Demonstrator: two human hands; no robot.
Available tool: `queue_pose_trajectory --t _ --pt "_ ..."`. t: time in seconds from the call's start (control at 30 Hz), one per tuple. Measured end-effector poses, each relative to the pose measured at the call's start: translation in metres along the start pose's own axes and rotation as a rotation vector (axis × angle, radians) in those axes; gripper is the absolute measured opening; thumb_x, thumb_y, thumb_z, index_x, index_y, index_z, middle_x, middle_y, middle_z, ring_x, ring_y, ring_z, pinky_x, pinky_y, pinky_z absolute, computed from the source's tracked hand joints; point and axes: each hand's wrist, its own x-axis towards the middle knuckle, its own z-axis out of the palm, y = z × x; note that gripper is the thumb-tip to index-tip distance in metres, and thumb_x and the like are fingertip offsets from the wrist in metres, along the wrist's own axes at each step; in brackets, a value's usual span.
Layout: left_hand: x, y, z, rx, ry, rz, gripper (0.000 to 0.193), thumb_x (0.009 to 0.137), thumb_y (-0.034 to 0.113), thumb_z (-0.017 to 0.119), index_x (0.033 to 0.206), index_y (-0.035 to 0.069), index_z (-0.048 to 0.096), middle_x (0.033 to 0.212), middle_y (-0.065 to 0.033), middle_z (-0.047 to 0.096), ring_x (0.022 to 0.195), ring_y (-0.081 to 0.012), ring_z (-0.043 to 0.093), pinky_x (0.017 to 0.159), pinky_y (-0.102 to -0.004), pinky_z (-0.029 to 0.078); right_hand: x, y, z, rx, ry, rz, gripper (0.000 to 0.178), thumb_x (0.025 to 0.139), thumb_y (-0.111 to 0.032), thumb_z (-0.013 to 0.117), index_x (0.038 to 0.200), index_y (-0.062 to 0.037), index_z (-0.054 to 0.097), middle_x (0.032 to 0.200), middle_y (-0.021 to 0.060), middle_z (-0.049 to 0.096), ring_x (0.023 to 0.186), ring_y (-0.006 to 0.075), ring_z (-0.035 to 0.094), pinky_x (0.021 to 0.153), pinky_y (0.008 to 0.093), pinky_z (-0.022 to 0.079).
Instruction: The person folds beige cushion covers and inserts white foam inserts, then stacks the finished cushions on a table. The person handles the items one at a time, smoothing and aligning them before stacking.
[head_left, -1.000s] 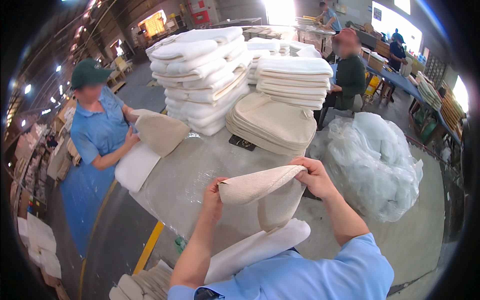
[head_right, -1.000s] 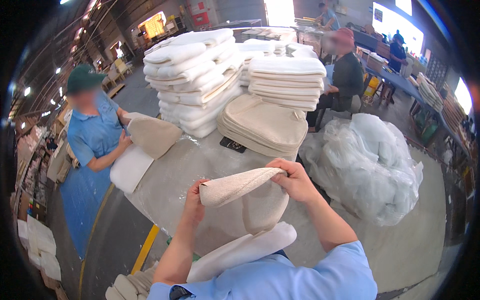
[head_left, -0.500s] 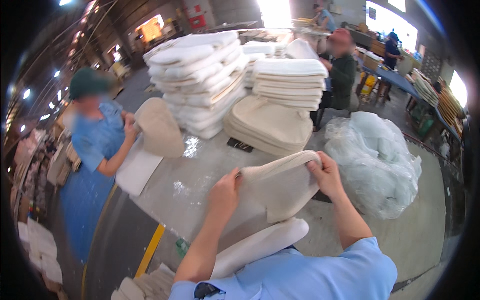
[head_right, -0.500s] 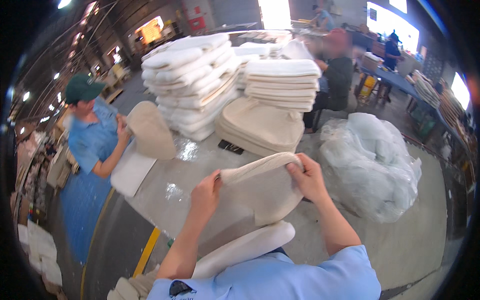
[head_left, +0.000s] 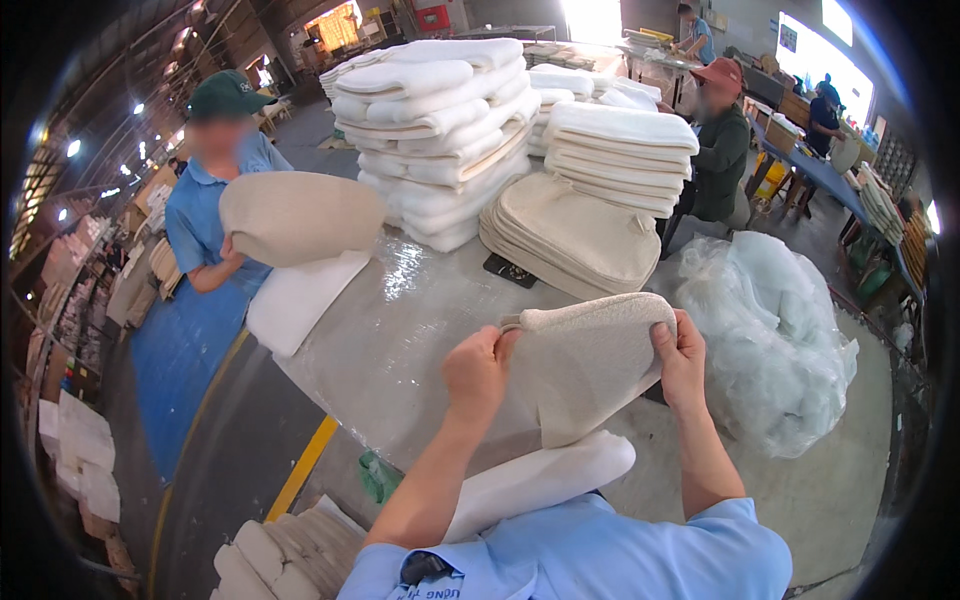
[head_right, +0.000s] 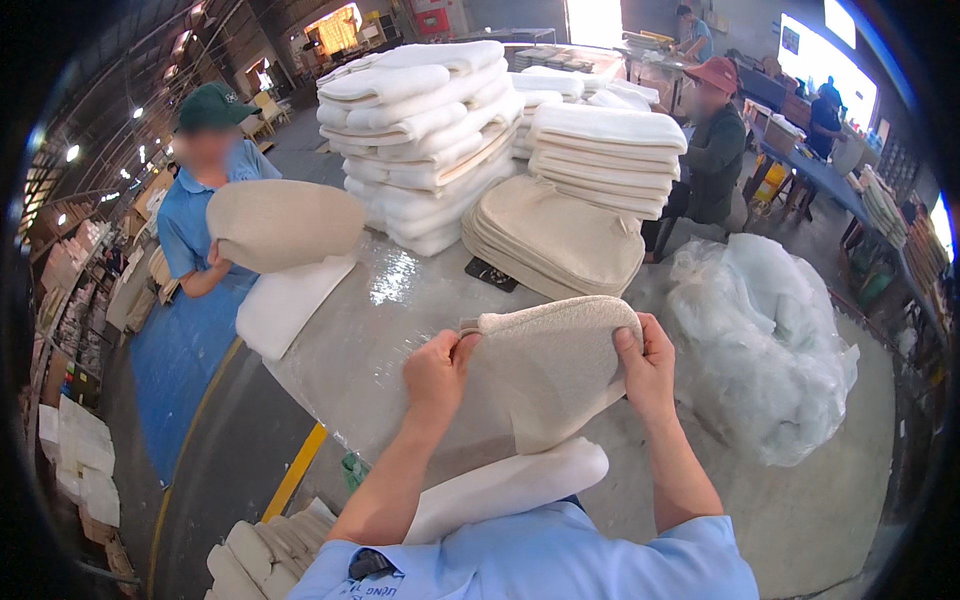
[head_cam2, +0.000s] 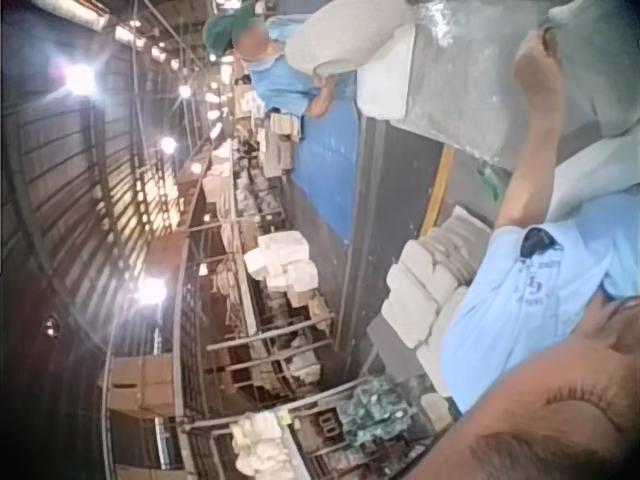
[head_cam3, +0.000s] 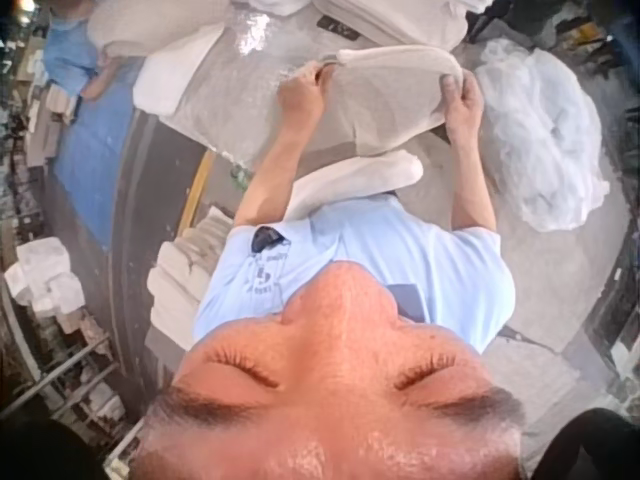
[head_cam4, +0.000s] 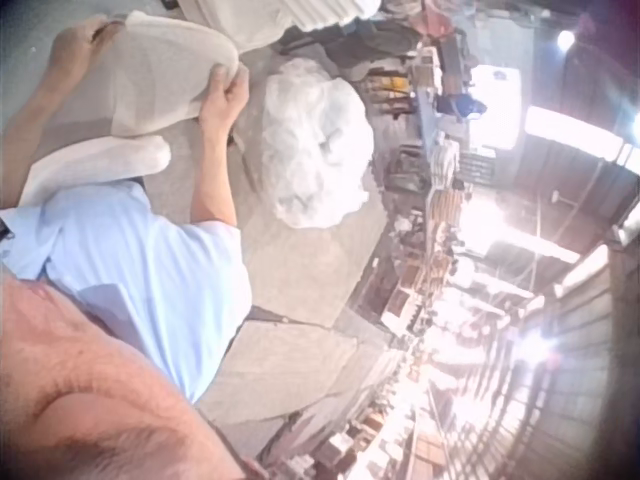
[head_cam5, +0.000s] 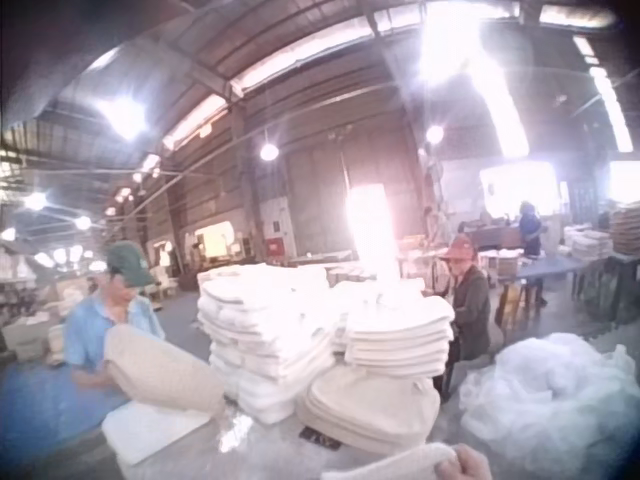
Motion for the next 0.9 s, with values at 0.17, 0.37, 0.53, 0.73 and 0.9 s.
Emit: queue_pose_trajectory --t 0.17,0.37,0.53,0.73,0.9 --pt "-0.005 -0.007 0.0 0.019 -0.055 0.087 0.043 0.1 0.039 0.071 0.077 0.005 0.061 0.072 -0.0159 0.065 0.066 -0.0385 0.062 0.06 -0.0449 0.048 0.004 0.005 0.005 0.006 0.045 0.062 0.025 0.109 -0.028 0.066 0.117 -0.0041 0.067 0.104 -0.0041 0.069 0.095 0.0054 0.059 0.088 0.0252 0.047" --pt "-0.01 -0.009 0.0 -1.115 -0.348 -0.193 0.026 0.105 0.032 0.068 0.112 0.007 0.069 0.103 -0.0052 0.073 0.095 -0.02 0.07 0.078 -0.0376 0.055 0.015 0.006 0.0 0.108 0.084 0.074 0.024 0.11 -0.027 0.062 0.118 -0.0044 0.067 0.107 -0.0035 0.07 0.097 0.0055 0.059 0.089 0.025 0.047" --pt "-0.019 0.005 0.011 -1.629 -0.774 -0.693 0.046 0.108 0.031 0.064 0.142 0.002 0.057 0.131 -0.0074 0.068 0.119 -0.0215 0.067 0.1 -0.0373 0.054 0.015 0.0 -0.001 0.129 0.065 -0.009 0.024 0.111 -0.03 0.062 0.111 -0.0063 0.066 0.1 -0.0065 0.065 0.093 0.004 0.055 0.085 0.0231 0.044" --pt "-0.019 0.053 0.01 -1.852 -0.881 -0.492 0.064 0.109 0.044 0.058 0.154 0.0 0.047 0.154 -0.0137 0.055 0.141 -0.0282 0.053 0.119 -0.0476 0.041 0.025 -0.058 -0.037 -0.232 0.062 -0.216 0.028 0.108 -0.032 0.066 0.11 -0.0041 0.068 0.094 -0.0053 0.065 0.09 0.0054 0.055 0.081 0.0246 0.045" --pt "-0.039 0.052 -0.021 -2.162 -0.978 -0.372 0.058 0.11 0.047 0.053 0.148 0.004 0.055 0.147 -0.0133 0.06 0.14 -0.0321 0.054 0.122 -0.0511 0.035 0.044 -0.193 -0.025 -0.71 -0.312 -0.303 0.031 0.104 -0.035 0.072 0.103 -0.0034 0.071 0.08 -0.0006 0.067 0.068 0.0116 0.058 0.063 0.0283 0.048"
